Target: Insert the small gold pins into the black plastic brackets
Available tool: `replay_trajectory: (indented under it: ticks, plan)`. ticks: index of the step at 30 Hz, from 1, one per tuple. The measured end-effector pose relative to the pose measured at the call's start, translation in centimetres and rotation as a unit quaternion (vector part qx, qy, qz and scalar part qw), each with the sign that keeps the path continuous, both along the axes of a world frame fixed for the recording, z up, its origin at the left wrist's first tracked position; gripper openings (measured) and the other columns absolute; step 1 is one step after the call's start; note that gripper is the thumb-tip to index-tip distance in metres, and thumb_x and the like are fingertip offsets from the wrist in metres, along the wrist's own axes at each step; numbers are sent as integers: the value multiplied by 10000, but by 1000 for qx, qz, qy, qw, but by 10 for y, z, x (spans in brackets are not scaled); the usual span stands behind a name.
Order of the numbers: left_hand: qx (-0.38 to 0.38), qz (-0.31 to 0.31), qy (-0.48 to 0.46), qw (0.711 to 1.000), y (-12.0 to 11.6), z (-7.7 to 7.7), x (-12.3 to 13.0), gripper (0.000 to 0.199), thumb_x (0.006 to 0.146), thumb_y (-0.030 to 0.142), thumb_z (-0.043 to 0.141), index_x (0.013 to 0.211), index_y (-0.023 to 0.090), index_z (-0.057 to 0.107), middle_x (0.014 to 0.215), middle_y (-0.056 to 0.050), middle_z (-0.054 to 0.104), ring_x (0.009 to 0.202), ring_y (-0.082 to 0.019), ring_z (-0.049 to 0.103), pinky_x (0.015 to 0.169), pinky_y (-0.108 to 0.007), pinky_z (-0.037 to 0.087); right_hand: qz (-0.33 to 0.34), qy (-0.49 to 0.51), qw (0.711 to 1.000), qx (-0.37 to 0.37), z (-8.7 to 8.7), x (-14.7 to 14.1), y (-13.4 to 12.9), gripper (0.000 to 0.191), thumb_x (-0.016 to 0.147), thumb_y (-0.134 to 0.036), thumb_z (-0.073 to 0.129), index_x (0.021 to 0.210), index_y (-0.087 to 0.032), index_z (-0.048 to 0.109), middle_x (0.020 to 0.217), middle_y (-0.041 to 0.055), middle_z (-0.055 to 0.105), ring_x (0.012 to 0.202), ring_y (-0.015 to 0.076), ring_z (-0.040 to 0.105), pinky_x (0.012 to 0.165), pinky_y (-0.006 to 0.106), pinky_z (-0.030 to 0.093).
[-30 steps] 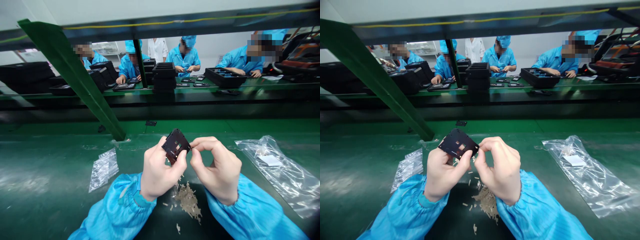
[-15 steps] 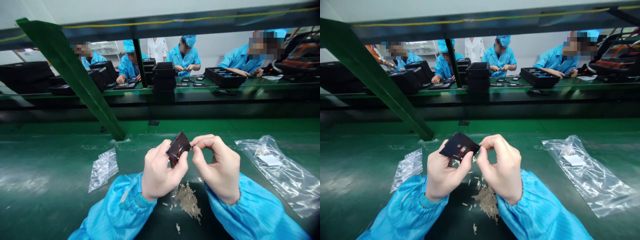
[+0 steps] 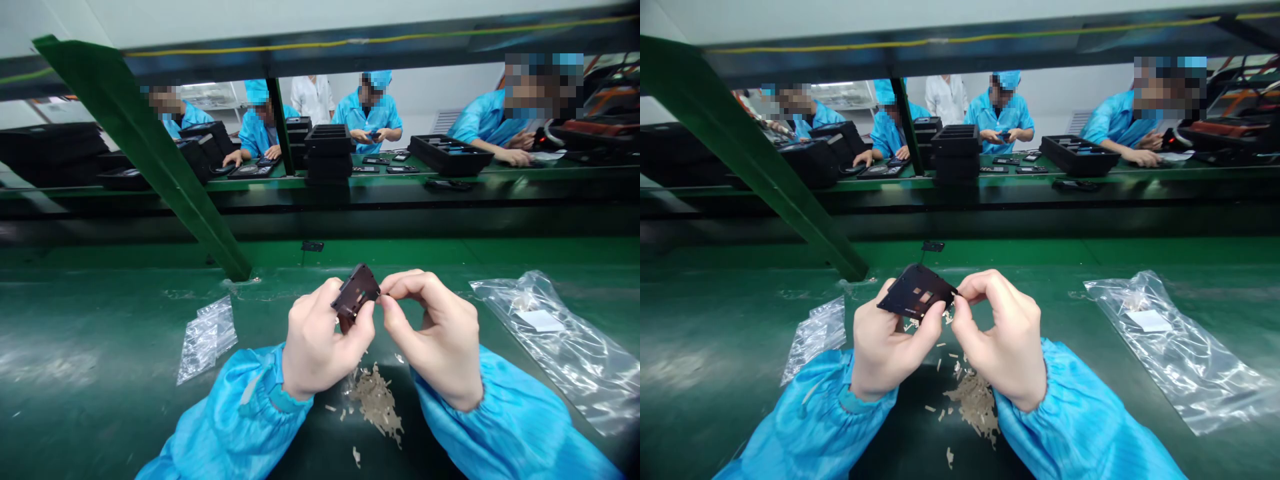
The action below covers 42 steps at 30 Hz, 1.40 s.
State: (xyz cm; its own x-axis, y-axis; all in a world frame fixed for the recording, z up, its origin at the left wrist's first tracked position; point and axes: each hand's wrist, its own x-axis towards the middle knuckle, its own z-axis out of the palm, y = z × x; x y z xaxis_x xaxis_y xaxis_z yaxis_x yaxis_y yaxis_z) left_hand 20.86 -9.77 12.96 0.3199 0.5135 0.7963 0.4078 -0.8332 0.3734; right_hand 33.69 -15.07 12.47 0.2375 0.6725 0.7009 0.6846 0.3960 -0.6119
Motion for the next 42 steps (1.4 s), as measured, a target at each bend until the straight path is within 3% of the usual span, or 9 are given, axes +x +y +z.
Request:
replay_trajectory:
  ticks: [14,26,42]
  plan:
    - [33,-12,12,999,1,-2,-1,141,755,201,566,659,186,465,509,60,461,418,-68,465,430,-181,390,10,20,1000,-17,1,2,-2,146,756,-65,553,739,-194,487,735,-2,595,690,119,587,637,239,481]
    - [19,-36,3,999,3,-1,-1,130,750,172,578,663,174,482,516,52,486,421,-67,454,428,-185,384,125,154,974,-115,9,10,-1,84,827,-149,522,758,-197,528,765,-4,581,707,119,590,656,243,521]
    - [-58,-78,-16,995,3,2,-3,101,750,172,585,659,142,554,532,16,553,449,-90,521,422,-207,390,96,160,976,-111,9,6,-3,100,781,-129,540,713,-193,507,722,-9,587,626,105,594,588,217,490]
